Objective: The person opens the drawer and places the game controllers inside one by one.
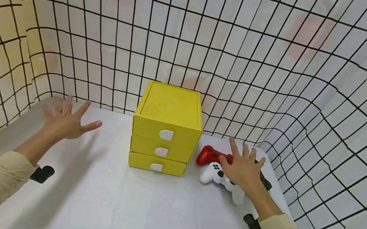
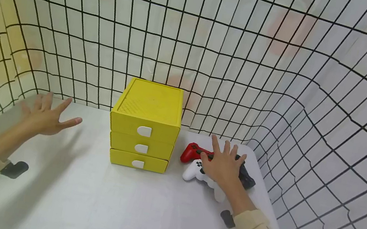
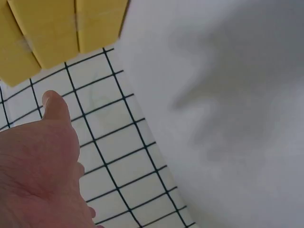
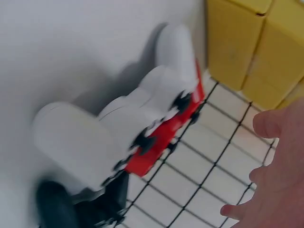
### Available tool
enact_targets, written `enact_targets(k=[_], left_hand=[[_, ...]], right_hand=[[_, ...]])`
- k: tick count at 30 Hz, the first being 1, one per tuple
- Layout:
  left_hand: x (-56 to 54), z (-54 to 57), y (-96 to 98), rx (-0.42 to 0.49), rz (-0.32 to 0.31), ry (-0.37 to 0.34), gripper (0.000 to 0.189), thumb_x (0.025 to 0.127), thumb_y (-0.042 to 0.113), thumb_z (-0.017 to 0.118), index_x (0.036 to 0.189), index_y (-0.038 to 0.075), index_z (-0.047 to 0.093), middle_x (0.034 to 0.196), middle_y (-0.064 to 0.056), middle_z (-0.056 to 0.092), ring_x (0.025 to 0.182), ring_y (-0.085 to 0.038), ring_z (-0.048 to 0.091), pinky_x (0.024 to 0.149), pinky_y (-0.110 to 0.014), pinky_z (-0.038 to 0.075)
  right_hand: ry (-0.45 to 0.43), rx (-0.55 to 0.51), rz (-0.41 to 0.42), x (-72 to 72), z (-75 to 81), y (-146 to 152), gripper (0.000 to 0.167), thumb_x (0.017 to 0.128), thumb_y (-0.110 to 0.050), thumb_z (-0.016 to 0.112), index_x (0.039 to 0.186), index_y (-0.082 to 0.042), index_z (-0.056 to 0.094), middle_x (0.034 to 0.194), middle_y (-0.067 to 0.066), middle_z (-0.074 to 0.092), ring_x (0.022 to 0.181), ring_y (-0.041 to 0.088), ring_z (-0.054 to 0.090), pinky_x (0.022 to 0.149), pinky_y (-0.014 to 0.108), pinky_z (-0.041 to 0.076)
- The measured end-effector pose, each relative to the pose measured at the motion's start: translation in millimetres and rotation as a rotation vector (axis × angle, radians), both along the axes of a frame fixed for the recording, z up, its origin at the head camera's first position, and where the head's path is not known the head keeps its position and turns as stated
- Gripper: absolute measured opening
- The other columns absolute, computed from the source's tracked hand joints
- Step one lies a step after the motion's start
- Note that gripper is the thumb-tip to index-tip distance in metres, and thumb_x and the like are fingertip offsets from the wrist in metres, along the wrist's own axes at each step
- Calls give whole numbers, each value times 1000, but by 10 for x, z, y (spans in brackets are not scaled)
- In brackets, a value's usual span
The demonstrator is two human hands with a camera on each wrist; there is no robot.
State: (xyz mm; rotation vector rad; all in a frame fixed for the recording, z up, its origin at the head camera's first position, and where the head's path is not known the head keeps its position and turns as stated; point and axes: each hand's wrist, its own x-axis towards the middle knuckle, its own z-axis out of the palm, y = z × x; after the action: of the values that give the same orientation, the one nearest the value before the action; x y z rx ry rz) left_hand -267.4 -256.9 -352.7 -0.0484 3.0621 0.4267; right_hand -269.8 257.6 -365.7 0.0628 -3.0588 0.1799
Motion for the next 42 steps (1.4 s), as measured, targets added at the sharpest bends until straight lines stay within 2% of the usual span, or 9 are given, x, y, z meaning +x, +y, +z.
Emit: enact_targets(k=[9, 14, 20, 24, 27, 32, 34, 38, 42], left_hand=[[-29, 221, 263, 64, -89, 3, 102, 93, 80, 39, 165, 19, 0, 158, -39, -23, 145, -61, -22, 103, -83, -22], [-31, 370, 397, 78, -132, 10, 99, 94, 79, 36, 165, 21, -1, 160, -38, -20, 146, -61, -17, 108, -82, -17], [-17, 582, 564, 137, -207, 7, 95, 97, 76, 35, 165, 20, 0, 159, -42, -13, 147, -63, -9, 111, -82, -9], [-15, 705, 688, 207, -254, -21, 93, 98, 74, 34, 165, 22, -3, 161, -40, -12, 147, -63, -8, 111, -83, 2], [-21, 769, 780, 279, -276, -54, 92, 97, 75, 34, 164, 28, -6, 166, -31, -9, 149, -58, -11, 111, -84, 4], [-22, 843, 900, 411, -305, -108, 90, 97, 75, 35, 163, 34, -9, 171, -15, -3, 155, -48, 0, 117, -77, 11], [-29, 855, 935, 450, -304, -126, 88, 97, 75, 34, 163, 35, -9, 172, -13, -2, 155, -46, 5, 118, -75, 14], [-61, 849, 1002, 509, -288, -166, 88, 96, 77, 33, 163, 37, -7, 172, -13, 0, 155, -47, 6, 118, -76, 14], [-98, 809, 1063, 593, -281, -219, 88, 94, 79, 34, 163, 38, -4, 171, -14, 6, 155, -46, 11, 117, -77, 12]], right_hand=[[-12, -55, 43, 96, 209, -271, 76, 103, -55, 39, 165, -26, 7, 164, 31, 18, 148, 61, 10, 110, 86, 5], [-6, -91, 65, 148, 334, -418, 77, 102, -57, 40, 165, -28, 6, 164, 28, 20, 149, 58, 13, 112, 84, 6], [27, -90, 107, 230, 462, -535, 76, 102, -59, 39, 165, -32, 5, 165, 25, 20, 150, 53, 14, 115, 80, 6], [64, -176, 157, 278, 534, -619, 77, 102, -55, 44, 165, -30, 8, 165, 22, 23, 151, 47, 18, 118, 75, 10], [101, -262, 198, 311, 573, -682, 78, 101, -47, 52, 165, -24, 13, 165, 19, 27, 152, 42, 23, 119, 73, 16], [180, -387, 257, 379, 621, -788, 69, 98, -36, 61, 159, -15, 35, 158, 14, 43, 146, 37, 38, 118, 65, 31], [211, -438, 279, 403, 633, -831, 62, 98, -33, 64, 153, -14, 44, 152, 12, 51, 140, 35, 46, 115, 60, 40], [261, -530, 314, 442, 648, -905, 50, 97, -29, 68, 143, -14, 56, 134, 11, 63, 122, 31, 60, 103, 51, 54], [271, -630, 355, 462, 649, -974, 41, 97, -23, 69, 136, -14, 62, 120, 10, 69, 110, 28, 66, 95, 45, 59]])
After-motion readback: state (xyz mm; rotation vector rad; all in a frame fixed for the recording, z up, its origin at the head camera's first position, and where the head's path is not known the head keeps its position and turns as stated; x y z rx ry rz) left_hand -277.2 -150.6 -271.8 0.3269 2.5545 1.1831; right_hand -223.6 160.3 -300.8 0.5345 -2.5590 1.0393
